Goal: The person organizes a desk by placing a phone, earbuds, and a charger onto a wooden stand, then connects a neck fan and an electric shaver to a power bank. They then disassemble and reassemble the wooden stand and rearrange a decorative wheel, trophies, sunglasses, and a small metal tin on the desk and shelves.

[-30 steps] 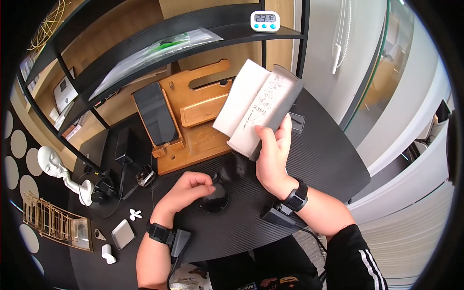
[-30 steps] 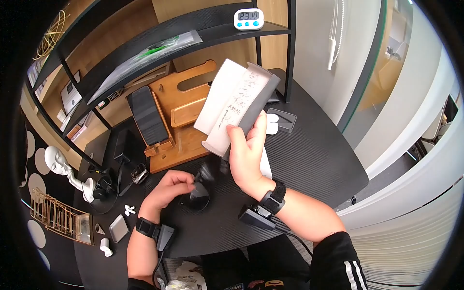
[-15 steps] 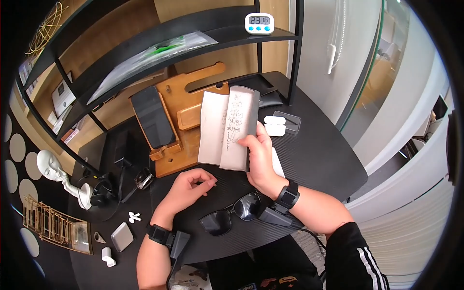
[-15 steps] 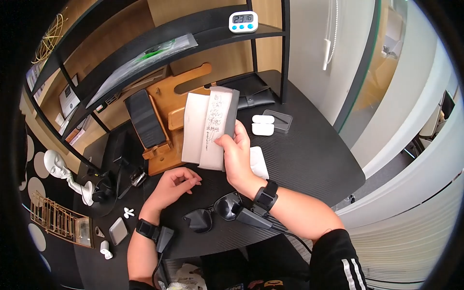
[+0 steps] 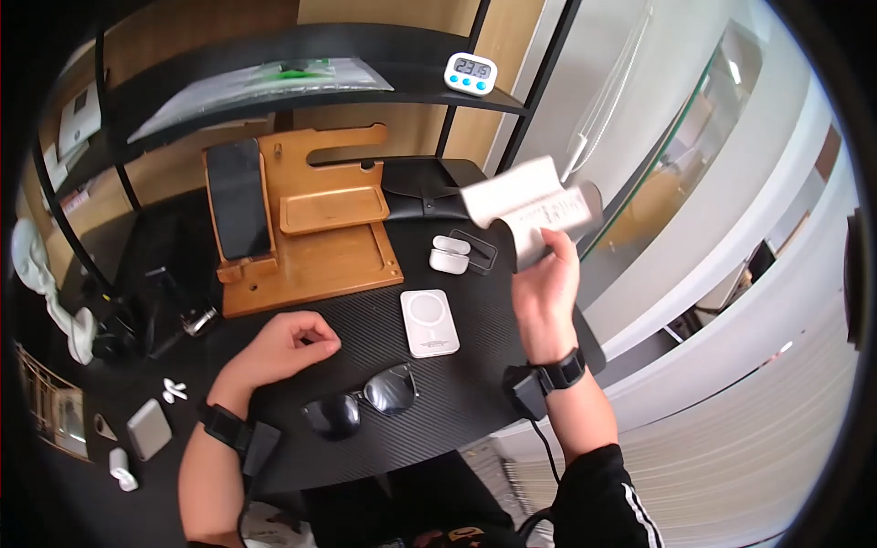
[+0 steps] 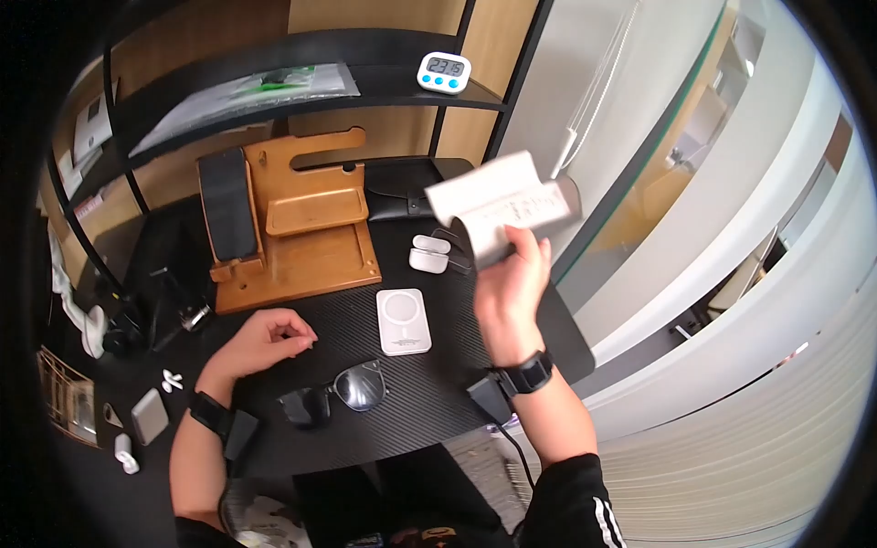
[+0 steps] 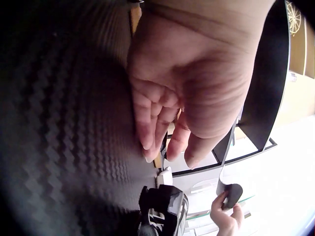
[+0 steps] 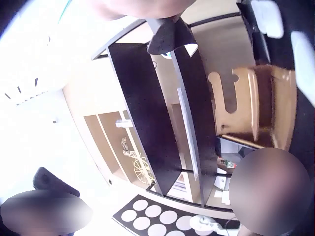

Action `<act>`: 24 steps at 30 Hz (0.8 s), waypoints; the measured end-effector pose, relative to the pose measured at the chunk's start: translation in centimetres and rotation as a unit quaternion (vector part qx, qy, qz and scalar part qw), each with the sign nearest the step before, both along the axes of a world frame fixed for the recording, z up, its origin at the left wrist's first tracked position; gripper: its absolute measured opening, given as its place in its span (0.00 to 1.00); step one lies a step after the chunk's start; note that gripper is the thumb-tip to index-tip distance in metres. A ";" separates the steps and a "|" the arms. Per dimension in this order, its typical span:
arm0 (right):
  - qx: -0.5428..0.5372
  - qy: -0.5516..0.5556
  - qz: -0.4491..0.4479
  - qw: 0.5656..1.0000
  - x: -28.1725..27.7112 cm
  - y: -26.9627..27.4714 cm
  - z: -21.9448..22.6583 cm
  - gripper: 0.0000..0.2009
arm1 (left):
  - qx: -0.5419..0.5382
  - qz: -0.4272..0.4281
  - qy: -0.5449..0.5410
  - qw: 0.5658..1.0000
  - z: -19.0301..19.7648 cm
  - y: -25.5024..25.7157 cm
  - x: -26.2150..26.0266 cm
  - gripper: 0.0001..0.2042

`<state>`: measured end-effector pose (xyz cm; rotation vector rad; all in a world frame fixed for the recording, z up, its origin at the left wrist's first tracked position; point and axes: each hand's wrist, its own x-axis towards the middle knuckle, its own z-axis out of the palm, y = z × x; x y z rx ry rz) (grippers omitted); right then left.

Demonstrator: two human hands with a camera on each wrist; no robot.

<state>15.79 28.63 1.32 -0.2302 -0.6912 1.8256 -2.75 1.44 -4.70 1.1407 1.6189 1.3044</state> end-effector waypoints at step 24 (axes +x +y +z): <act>-0.027 -0.264 0.384 0.884 10.2 -8.2 -2.4 0.17 | 0.003 -0.014 0.070 0.997 0.0 -0.1 0.0 0.06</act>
